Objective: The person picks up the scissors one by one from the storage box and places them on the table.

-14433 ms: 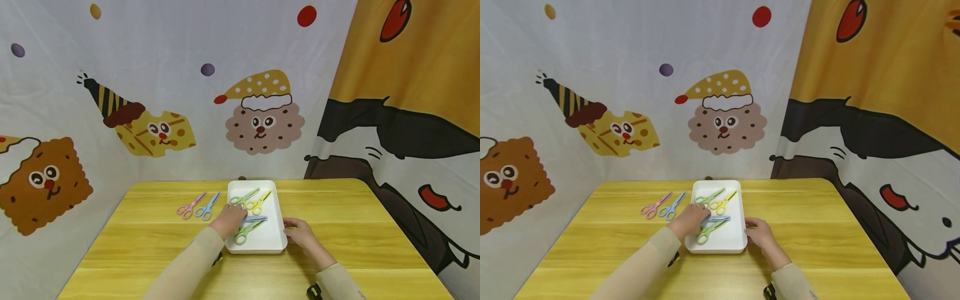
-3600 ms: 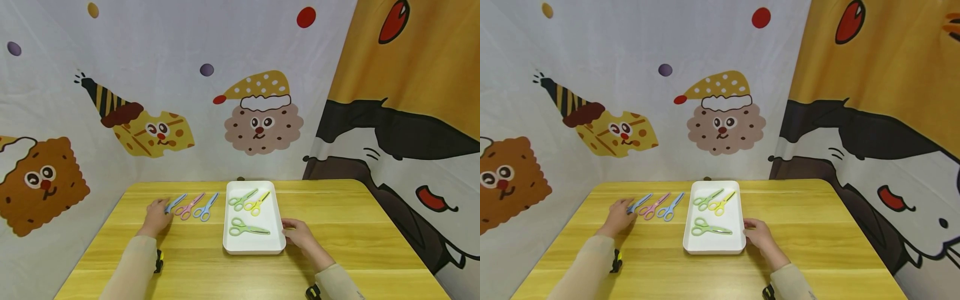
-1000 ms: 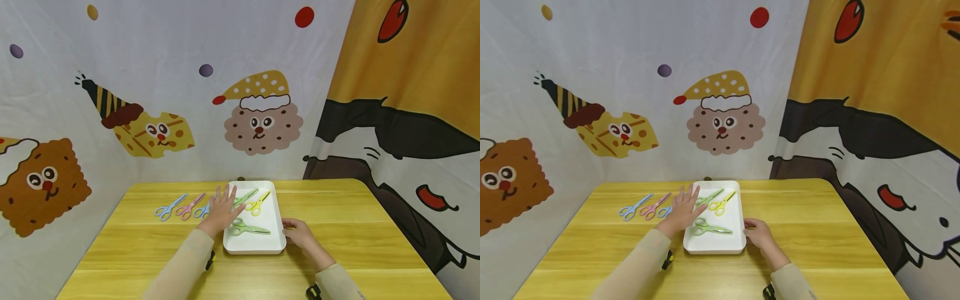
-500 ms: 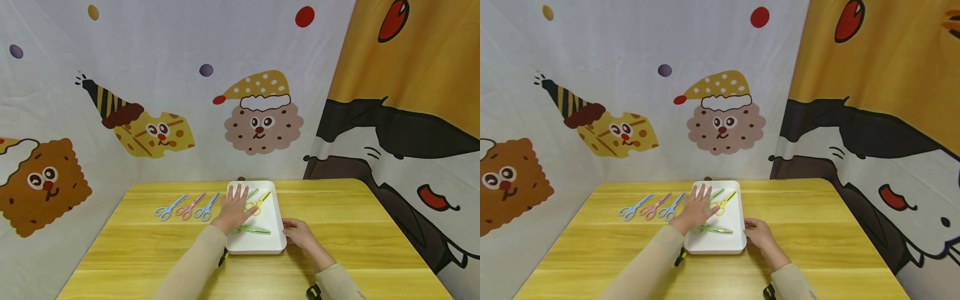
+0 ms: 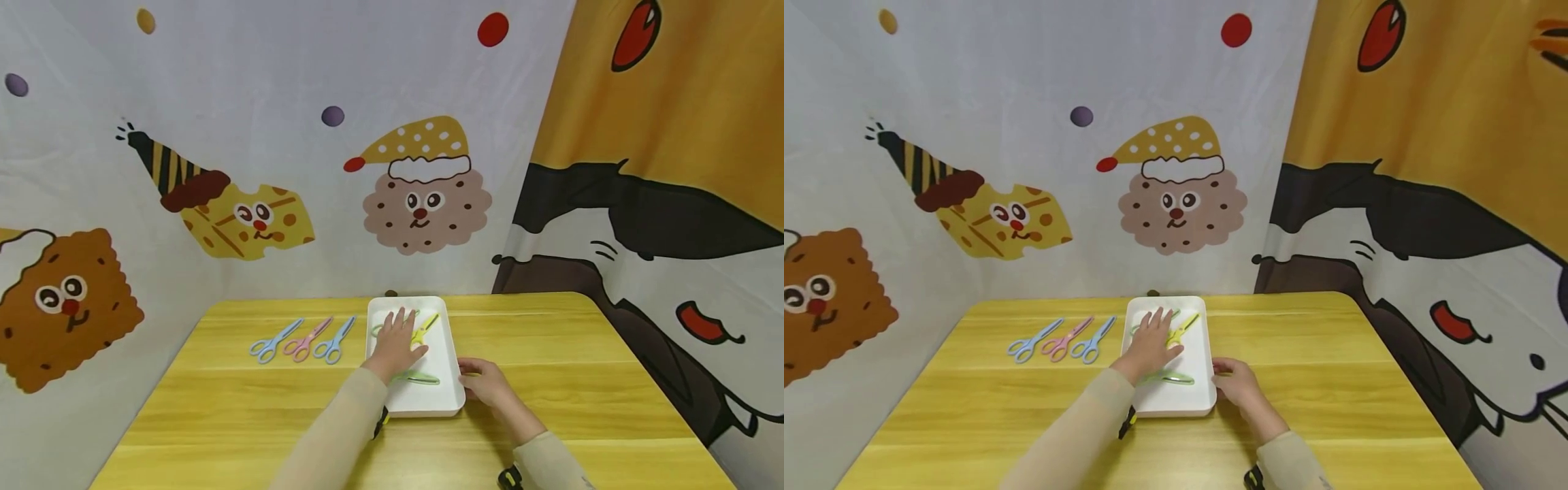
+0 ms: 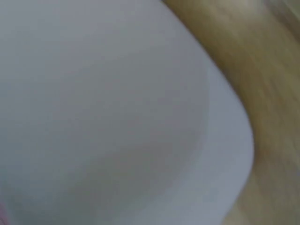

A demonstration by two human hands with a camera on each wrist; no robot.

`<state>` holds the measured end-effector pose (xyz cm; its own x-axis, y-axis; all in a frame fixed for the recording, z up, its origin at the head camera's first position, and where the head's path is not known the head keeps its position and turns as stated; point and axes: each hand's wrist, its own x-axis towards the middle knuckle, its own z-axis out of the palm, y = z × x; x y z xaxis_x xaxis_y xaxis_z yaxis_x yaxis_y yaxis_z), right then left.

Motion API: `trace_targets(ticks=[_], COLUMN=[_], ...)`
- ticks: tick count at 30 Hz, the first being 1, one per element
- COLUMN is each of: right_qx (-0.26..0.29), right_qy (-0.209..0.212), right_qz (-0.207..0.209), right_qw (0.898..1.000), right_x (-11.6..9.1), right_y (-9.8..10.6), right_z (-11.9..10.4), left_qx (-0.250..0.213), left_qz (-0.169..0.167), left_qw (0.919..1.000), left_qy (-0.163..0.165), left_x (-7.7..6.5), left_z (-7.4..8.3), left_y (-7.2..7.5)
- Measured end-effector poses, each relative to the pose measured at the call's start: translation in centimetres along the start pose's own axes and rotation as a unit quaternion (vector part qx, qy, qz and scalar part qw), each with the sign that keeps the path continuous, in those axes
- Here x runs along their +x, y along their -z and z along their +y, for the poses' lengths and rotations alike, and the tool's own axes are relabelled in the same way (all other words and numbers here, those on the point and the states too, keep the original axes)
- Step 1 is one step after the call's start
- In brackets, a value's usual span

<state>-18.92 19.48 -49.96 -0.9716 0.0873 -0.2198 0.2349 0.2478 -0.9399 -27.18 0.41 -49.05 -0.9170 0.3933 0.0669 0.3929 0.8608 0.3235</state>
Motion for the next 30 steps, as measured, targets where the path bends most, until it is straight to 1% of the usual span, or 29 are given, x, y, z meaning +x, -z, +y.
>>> trace_targets(ticks=[4, 8, 13, 15, 18, 21, 24, 27, 30], right_qx=[-0.003, -0.001, 0.011, 0.012, 0.008, 0.005, 0.005, 0.003, 0.0], right_qy=[-0.003, -0.002, -0.005, -0.004, -0.003, -0.003, -0.005, -0.004, -0.003], right_qz=[0.009, 0.008, 0.001, 0.0, 0.001, 0.001, 0.001, 0.002, 0.003], right_qw=[1.0, 1.0, 1.0, 1.0, 1.0, 1.0, 1.0, 1.0, 1.0], right_x=[0.0, 0.0, 0.0, 0.0, -0.1, -0.1, -0.1, -0.1, -0.1], right_y=[0.0, 0.0, 0.0, -0.1, 0.0, 0.0, 0.0, -0.1, -0.1], right_z=[0.1, 0.0, 0.0, 0.0, -0.1, -0.1, -0.1, -0.1, -0.2], left_qx=[0.016, 0.021, 0.005, -0.004, -0.003, 0.008, 0.035, 0.06, 0.068], left_qz=[-0.001, -0.018, -0.029, -0.03, -0.028, -0.022, -0.018, -0.021, -0.03], left_qw=[0.9999, 0.9995, 0.9991, 0.9991, 0.9993, 0.9995, 0.9991, 0.9979, 0.9971], left_qy=[-0.003, 0.013, 0.029, 0.03, 0.025, 0.019, 0.016, 0.015, 0.014], left_x=[0.3, 0.4, 0.2, 0.2, 0.1, 0.0, -0.1, -0.2, -0.2], left_z=[0.5, 0.9, 0.9, 0.8, 0.8, 0.8, 0.9, 0.9, 1.0], left_y=[-0.7, -0.9, -1.1, -1.2, -1.3, -1.5, -1.7, -1.8, -1.9])
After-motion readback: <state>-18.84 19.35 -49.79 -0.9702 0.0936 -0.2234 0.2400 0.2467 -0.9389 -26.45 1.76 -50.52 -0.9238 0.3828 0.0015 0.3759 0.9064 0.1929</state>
